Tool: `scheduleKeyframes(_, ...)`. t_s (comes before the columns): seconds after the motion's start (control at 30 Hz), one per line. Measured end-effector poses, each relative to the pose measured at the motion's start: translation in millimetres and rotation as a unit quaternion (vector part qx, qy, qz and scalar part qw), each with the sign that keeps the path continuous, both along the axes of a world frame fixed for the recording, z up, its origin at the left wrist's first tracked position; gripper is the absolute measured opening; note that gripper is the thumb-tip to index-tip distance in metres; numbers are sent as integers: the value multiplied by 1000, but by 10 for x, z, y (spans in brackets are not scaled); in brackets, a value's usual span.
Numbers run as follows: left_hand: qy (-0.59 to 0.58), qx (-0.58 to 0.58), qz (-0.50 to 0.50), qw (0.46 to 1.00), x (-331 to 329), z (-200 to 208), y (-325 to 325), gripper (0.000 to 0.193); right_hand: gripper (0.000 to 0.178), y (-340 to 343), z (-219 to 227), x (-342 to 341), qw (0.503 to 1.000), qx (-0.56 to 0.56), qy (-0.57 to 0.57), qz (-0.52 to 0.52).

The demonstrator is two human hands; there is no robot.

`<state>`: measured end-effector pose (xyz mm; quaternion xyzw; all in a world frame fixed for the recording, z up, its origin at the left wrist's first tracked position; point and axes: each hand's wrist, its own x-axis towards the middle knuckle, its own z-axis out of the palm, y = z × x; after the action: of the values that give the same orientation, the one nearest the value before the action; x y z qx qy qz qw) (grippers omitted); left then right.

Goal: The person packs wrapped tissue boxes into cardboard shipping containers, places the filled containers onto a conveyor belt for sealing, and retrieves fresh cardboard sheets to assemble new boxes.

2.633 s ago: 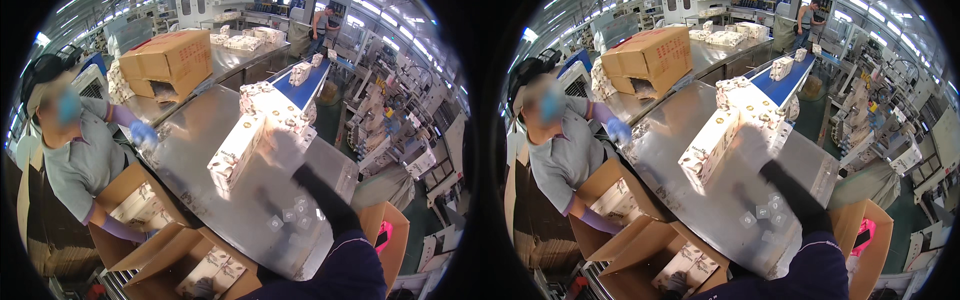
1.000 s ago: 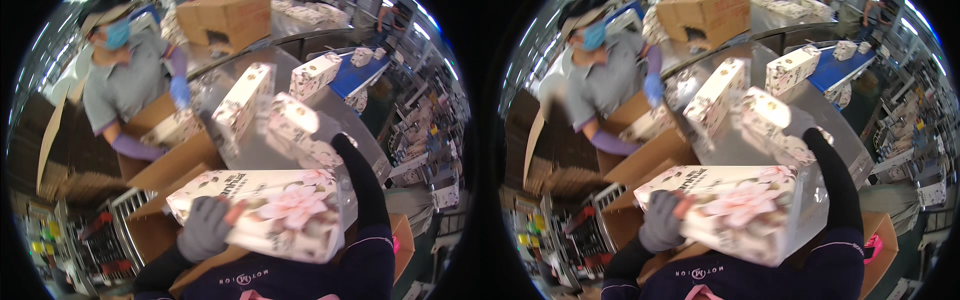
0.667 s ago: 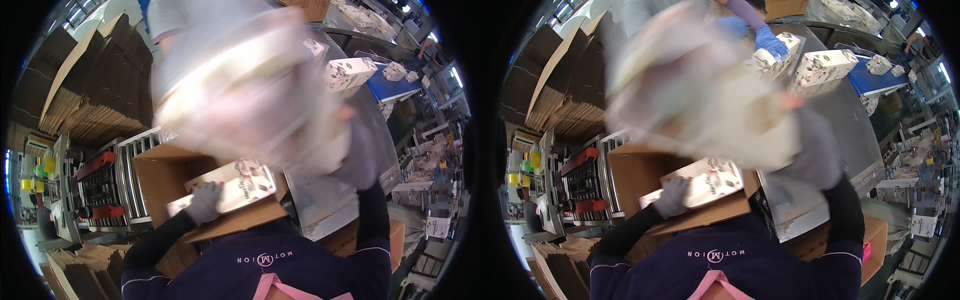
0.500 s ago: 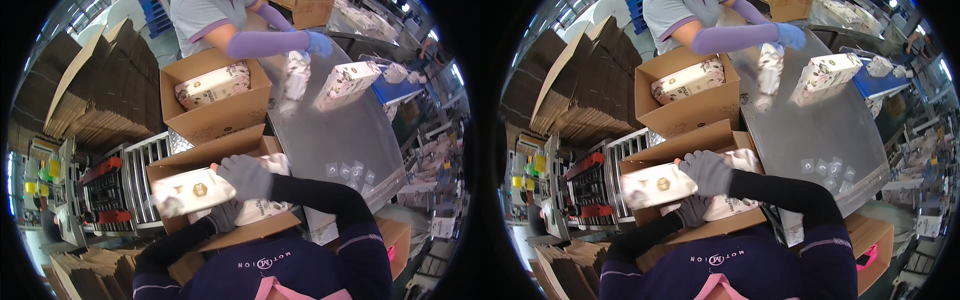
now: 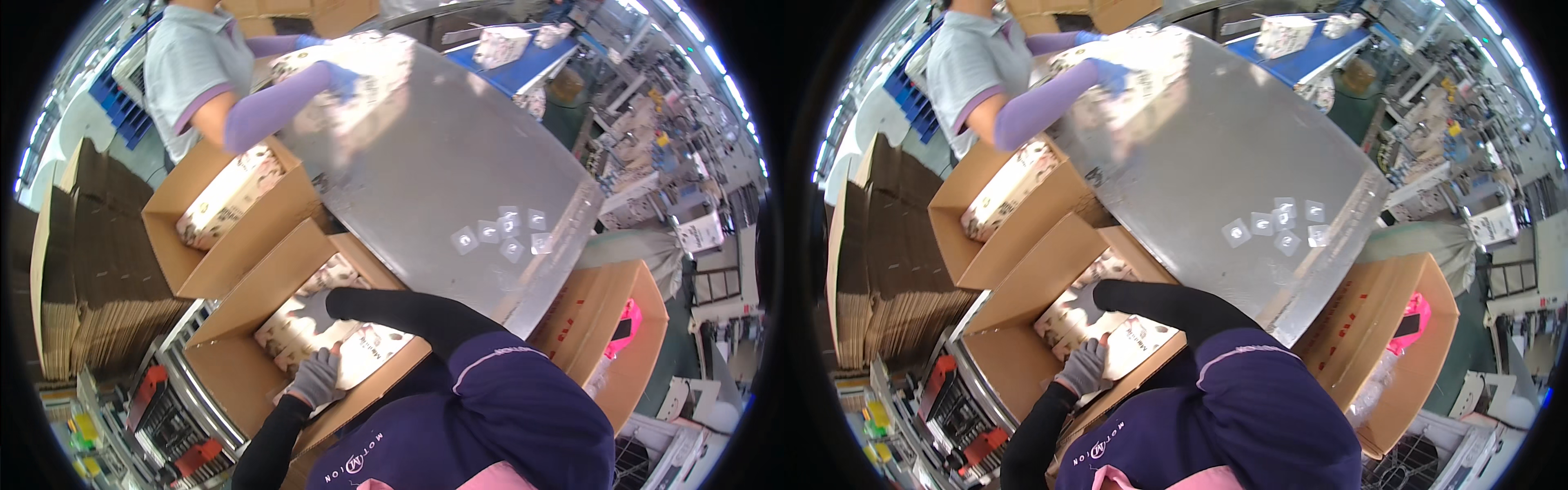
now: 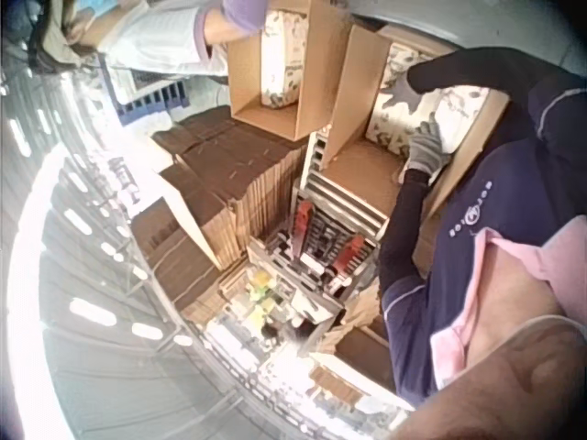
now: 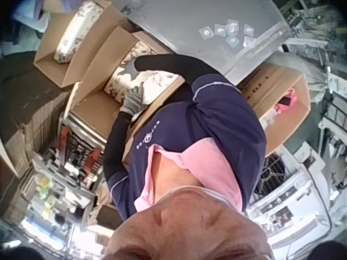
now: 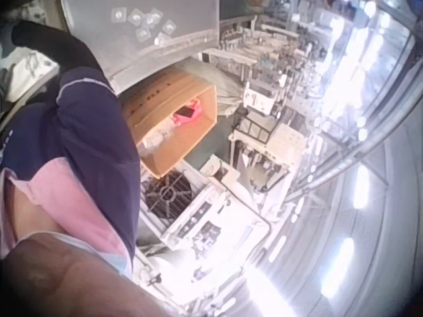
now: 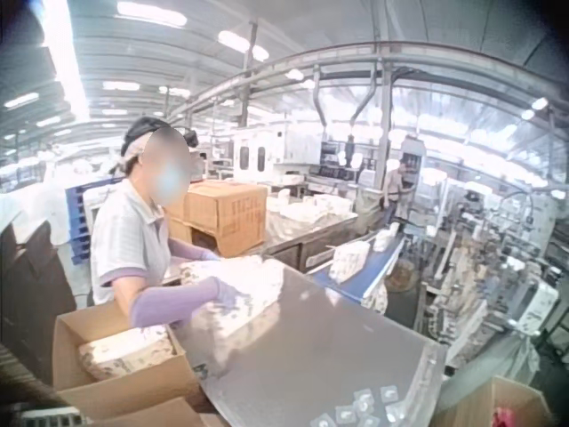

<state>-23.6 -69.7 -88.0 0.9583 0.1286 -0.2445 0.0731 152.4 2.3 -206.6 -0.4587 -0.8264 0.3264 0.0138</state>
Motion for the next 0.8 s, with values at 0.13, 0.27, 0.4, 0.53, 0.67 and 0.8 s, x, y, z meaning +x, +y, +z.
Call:
scheduleKeyframes(0.13, -14, -38, 21, 999, 30, -26, -46, 114, 57, -937, 1052, 867, 918, 197, 217, -266)
scheduleKeyframes(0.27, 17, 0, 25, 1000, 68, -4, -118, 112, 39, -1802, 1567, 1908, 690, 128, 53, -711)
scheduleKeyframes(0.4, 27, 15, 36, 999, 53, -5, -144, 109, 32, -2124, 752, 2664, 791, 278, -332, -433)
scheduleKeyframes(0.53, 38, 3, 28, 999, 121, 107, -78, 107, 25, -2005, 28, 2685, 789, 252, -214, -517)
scheduleKeyframes(0.67, 33, -5, 32, 999, 89, 46, -90, 107, 24, -1827, -221, 2518, 788, 218, -236, -526)
scheduleKeyframes(0.8, 20, 2, 55, 998, 60, 20, -138, 101, 24, -1808, 161, 2312, 809, 241, -285, -453)
